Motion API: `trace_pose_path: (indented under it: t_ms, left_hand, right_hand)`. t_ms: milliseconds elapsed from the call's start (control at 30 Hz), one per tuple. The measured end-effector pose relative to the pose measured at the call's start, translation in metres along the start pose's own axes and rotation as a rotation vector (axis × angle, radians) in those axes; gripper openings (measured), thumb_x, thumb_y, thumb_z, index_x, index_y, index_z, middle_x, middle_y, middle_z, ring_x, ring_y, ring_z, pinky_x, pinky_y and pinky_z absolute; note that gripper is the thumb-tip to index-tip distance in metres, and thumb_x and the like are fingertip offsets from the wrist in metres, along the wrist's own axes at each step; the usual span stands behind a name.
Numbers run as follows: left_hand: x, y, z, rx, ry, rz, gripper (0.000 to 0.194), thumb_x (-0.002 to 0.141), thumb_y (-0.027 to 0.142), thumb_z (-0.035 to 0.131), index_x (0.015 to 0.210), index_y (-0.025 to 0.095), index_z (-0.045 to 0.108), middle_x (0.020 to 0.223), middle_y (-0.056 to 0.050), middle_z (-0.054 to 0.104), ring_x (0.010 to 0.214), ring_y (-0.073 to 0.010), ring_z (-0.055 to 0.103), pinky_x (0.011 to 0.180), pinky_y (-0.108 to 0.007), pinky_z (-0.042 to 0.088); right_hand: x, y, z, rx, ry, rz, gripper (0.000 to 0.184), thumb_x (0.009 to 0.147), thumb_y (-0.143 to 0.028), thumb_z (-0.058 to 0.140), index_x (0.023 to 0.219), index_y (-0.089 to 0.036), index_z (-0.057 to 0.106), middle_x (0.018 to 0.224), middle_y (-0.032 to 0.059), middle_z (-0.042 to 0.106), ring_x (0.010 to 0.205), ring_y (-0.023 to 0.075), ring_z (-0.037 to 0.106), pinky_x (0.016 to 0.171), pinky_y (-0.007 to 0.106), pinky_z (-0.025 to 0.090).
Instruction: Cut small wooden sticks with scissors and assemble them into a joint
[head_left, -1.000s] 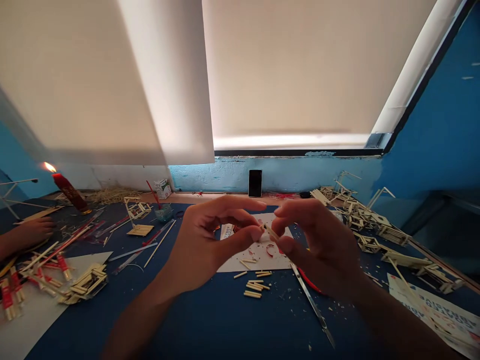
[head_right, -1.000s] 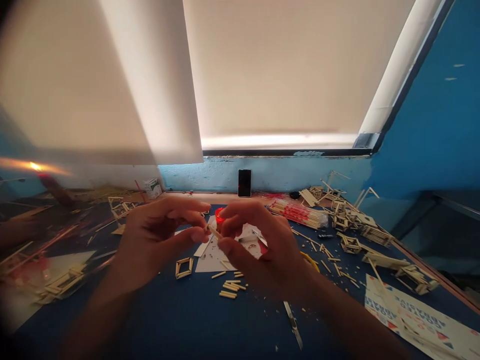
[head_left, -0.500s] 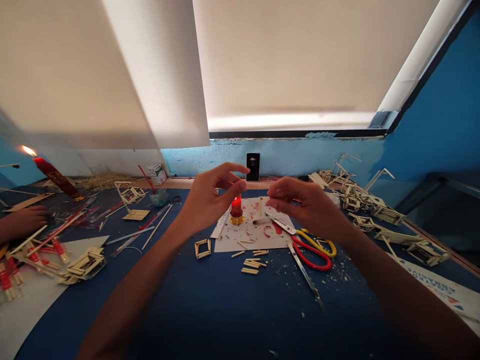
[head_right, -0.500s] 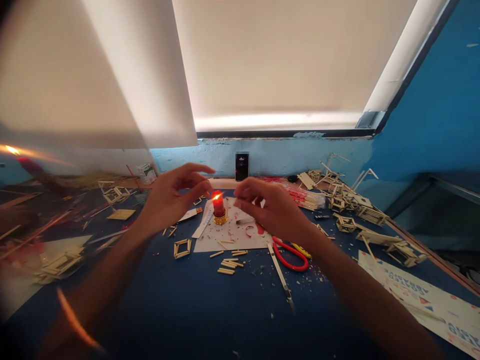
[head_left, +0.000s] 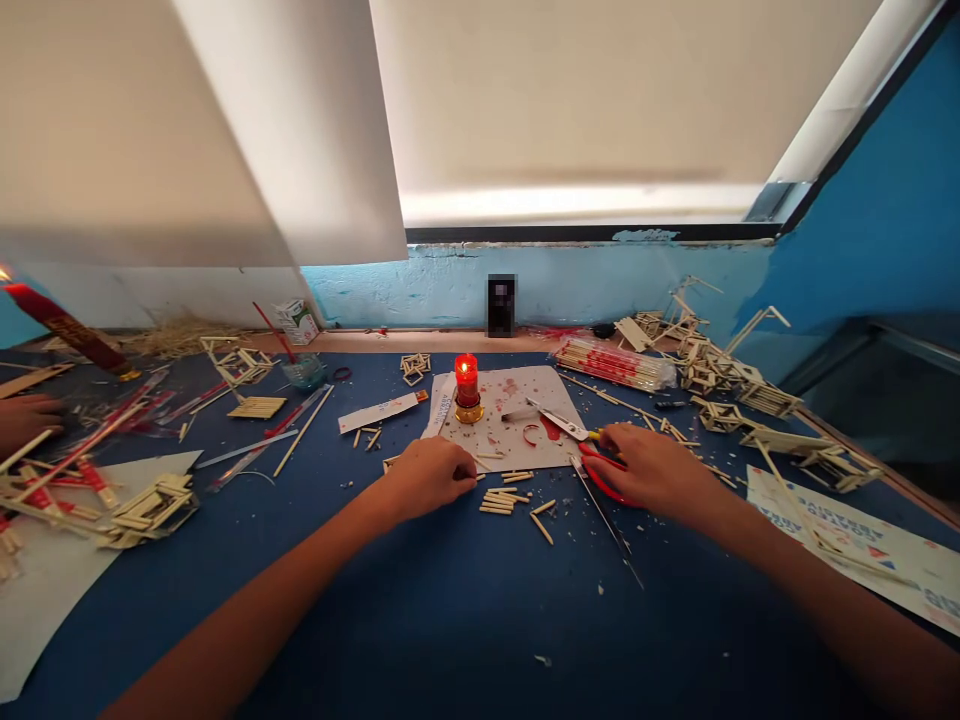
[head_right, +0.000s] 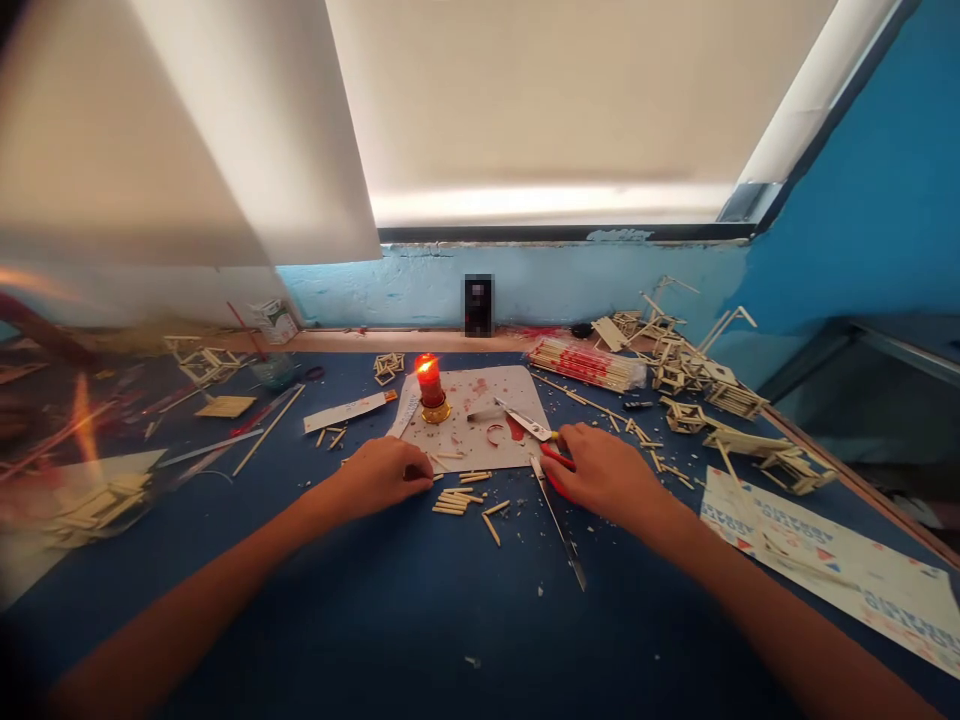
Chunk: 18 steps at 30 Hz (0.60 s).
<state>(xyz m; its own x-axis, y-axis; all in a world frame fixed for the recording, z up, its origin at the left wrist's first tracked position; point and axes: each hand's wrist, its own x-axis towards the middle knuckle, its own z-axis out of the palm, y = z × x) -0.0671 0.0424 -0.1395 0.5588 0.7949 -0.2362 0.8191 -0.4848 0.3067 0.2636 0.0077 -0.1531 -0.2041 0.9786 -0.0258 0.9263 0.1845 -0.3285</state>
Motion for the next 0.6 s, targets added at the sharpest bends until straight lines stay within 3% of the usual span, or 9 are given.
trace_pose_path:
  t_ms: [100,167,233,333,467,600]
  left_hand:
    - [-0.001,0.003,0.003,0.045,0.005,-0.027,0.024,0.101,0.038,0.065,0.108,0.015,0.07,0.107,-0.007,0.072,0.099,-0.0223,0.07,0.091,-0.044,0.059]
    - [-0.001,0.005,0.005,0.056,0.016,-0.041,0.025,0.101,0.038,0.065,0.109,0.015,0.07,0.109,-0.007,0.072,0.1,-0.0226,0.07,0.091,-0.045,0.059]
    - [-0.002,0.006,0.007,0.051,0.026,-0.05,0.025,0.101,0.038,0.065,0.108,0.015,0.07,0.107,-0.007,0.072,0.099,-0.0221,0.07,0.09,-0.044,0.059]
    - [-0.003,0.011,0.002,0.013,0.062,-0.048,0.025,0.099,0.039,0.067,0.1,0.014,0.07,0.099,-0.005,0.072,0.093,-0.0207,0.07,0.087,-0.042,0.059]
    - [-0.01,0.025,-0.022,-0.128,0.158,0.015,0.018,0.091,0.034,0.071,0.085,0.017,0.074,0.081,-0.004,0.075,0.078,-0.0192,0.07,0.076,-0.035,0.056]
    - [-0.024,0.048,-0.057,-0.309,0.3,0.118,0.018,0.092,0.033,0.065,0.092,0.019,0.076,0.085,-0.005,0.078,0.075,-0.0186,0.071,0.067,-0.029,0.055]
  right_hand:
    - [-0.007,0.019,0.004,-0.068,-0.038,0.086,0.053,0.088,-0.067,0.063,0.108,-0.018,0.068,0.112,0.0192,0.07,0.102,0.0365,0.066,0.082,0.042,0.049]
    - [-0.012,0.025,0.008,-0.088,-0.053,0.126,0.059,0.09,-0.066,0.061,0.122,-0.016,0.064,0.124,0.0206,0.068,0.111,0.0362,0.065,0.09,0.044,0.05]
    - [-0.012,0.028,0.01,-0.112,-0.07,0.168,0.053,0.095,-0.058,0.06,0.125,-0.015,0.063,0.122,0.0201,0.068,0.111,0.0331,0.065,0.092,0.044,0.051]
    - [-0.003,0.032,0.008,-0.142,-0.127,0.196,0.035,0.1,-0.045,0.062,0.117,-0.016,0.066,0.111,0.0109,0.07,0.1,0.0249,0.068,0.088,0.043,0.055]
    - [0.014,0.037,0.003,-0.168,-0.23,0.199,0.028,0.101,-0.04,0.065,0.115,-0.016,0.068,0.111,0.0064,0.071,0.093,0.0199,0.07,0.083,0.039,0.06]
    - [0.017,0.034,-0.003,-0.245,-0.256,0.252,0.027,0.1,-0.038,0.067,0.117,-0.016,0.068,0.113,0.0072,0.071,0.094,0.02,0.071,0.082,0.039,0.061]
